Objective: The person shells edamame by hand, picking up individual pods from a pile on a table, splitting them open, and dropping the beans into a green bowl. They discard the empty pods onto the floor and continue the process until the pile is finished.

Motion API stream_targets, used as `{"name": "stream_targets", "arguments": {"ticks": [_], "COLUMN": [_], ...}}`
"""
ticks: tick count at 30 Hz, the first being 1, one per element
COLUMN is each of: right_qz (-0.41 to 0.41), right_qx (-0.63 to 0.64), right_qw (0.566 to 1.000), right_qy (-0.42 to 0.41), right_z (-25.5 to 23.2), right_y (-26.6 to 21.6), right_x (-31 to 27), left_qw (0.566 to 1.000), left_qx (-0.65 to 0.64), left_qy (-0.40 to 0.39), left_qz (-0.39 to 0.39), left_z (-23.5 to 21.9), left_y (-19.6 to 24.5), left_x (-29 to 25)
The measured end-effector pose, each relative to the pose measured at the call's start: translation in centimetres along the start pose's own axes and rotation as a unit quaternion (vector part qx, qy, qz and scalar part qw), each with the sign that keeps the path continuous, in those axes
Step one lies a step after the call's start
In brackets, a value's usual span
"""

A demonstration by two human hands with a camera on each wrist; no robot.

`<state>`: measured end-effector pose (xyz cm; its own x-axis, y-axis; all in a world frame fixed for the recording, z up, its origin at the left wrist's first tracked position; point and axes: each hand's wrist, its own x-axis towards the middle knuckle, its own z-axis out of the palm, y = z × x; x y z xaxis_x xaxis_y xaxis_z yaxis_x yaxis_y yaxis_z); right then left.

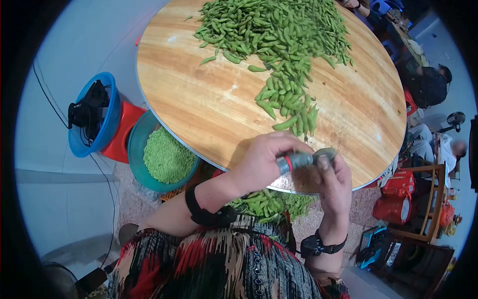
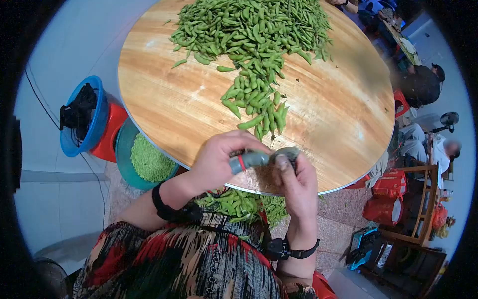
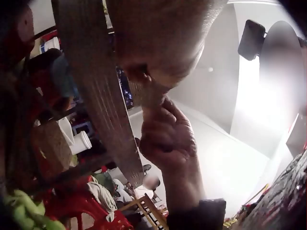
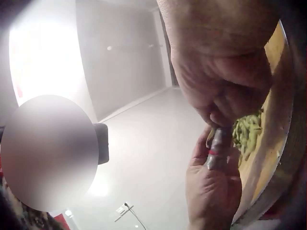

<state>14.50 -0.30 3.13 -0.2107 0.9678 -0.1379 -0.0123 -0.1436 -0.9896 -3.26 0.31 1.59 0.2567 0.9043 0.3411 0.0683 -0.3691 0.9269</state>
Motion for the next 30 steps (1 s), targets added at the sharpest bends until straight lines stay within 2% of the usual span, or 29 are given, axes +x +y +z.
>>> {"name": "stream_targets", "arguments": {"ticks": [1, 2, 3, 4, 5, 9, 14, 16, 17, 19, 20, 21, 22, 23, 25, 26, 27, 29, 30], "right_qz": [-0.029, -0.011, -0.011, 0.021, 0.052, 0.08, 0.099, 0.101, 0.131, 0.162, 0.196, 0.229, 0.229, 0.214, 0.198, 0.075, -0.053, -0.081, -0.005], "right_qx": [-0.024, -0.042, -0.041, 0.012, 0.065, 0.12, 0.101, 0.108, 0.14, 0.172, 0.219, 0.265, 0.266, 0.258, 0.25, 0.084, -0.085, -0.115, -0.007], "right_qw": [0.999, 0.999, 0.999, 0.999, 0.993, 0.985, 0.984, 0.982, 0.974, 0.964, 0.945, 0.923, 0.923, 0.93, 0.937, 0.991, 0.995, 0.99, 1.0], "right_qy": [0.027, 0.012, 0.01, -0.036, -0.082, -0.099, -0.113, -0.12, -0.124, -0.125, -0.142, -0.159, -0.158, -0.149, -0.141, -0.075, -0.005, -0.002, -0.023], "right_z": [0.2, 0.4, 0.7, 1.1, 1.4, 1.2, 1.2, 1.3, 1.6, 1.7, 1.5, 1.4, 1.4, 1.4, 1.7, 2.2, 2.5, 1.9, 1.6], "right_y": [-0.3, -0.9, -1.1, -1.1, -1.1, -0.3, 0.4, 0.3, -0.1, -0.4, -0.3, -0.2, 0.0, 0.1, 0.6, 1.1, 1.5, 1.8, 1.6], "right_x": [-0.1, -0.4, -0.7, -1.0, -1.1, -1.1, -0.5, -0.5, -0.5, -0.6, -0.7, -0.8, -0.8, -0.8, -0.8, -0.7, -0.6, -0.4, -0.3], "left_qw": [1.0, 0.991, 0.963, 0.95, 0.95, 0.957, 0.969, 0.988, 0.987, 0.982, 0.982, 0.955, 0.916, 0.916, 0.902, 0.898, 0.898, 0.959, 0.961], "left_qx": [0.001, -0.114, -0.228, -0.281, -0.28, -0.238, -0.167, -0.062, -0.062, -0.182, -0.183, -0.278, -0.369, -0.369, -0.359, -0.357, -0.356, -0.218, -0.211], "left_qy": [0.002, 0.016, 0.031, 0.027, 0.028, 0.053, 0.065, 0.064, 0.064, 0.001, 0.0, -0.037, -0.072, -0.071, -0.014, -0.012, -0.011, 0.055, 0.047], "left_qz": [-0.002, -0.074, -0.144, -0.135, -0.135, -0.158, -0.169, -0.129, -0.13, -0.051, -0.051, -0.096, -0.14, -0.142, -0.238, -0.258, -0.258, -0.175, -0.173], "left_z": [0.0, 0.2, 0.3, 0.4, 0.4, 0.3, 0.3, 0.1, 0.1, 0.3, 0.1, -0.2, -0.5, -0.4, 0.1, 0.6, 0.9, 1.1, 1.0], "left_y": [-0.1, -0.2, -0.3, -0.3, -0.3, -0.4, -0.4, 0.4, -0.1, -1.3, -1.6, -1.7, -1.6, -1.2, 0.8, 0.3, 0.2, 0.1, 0.2], "left_x": [-0.2, -0.3, -0.3, -0.3, -0.4, -0.7, -1.0, -1.0, -1.1, -1.1, -1.2, -1.2, -1.2, -1.2, -1.0, -1.3, -1.2, -1.1, -1.1]}}
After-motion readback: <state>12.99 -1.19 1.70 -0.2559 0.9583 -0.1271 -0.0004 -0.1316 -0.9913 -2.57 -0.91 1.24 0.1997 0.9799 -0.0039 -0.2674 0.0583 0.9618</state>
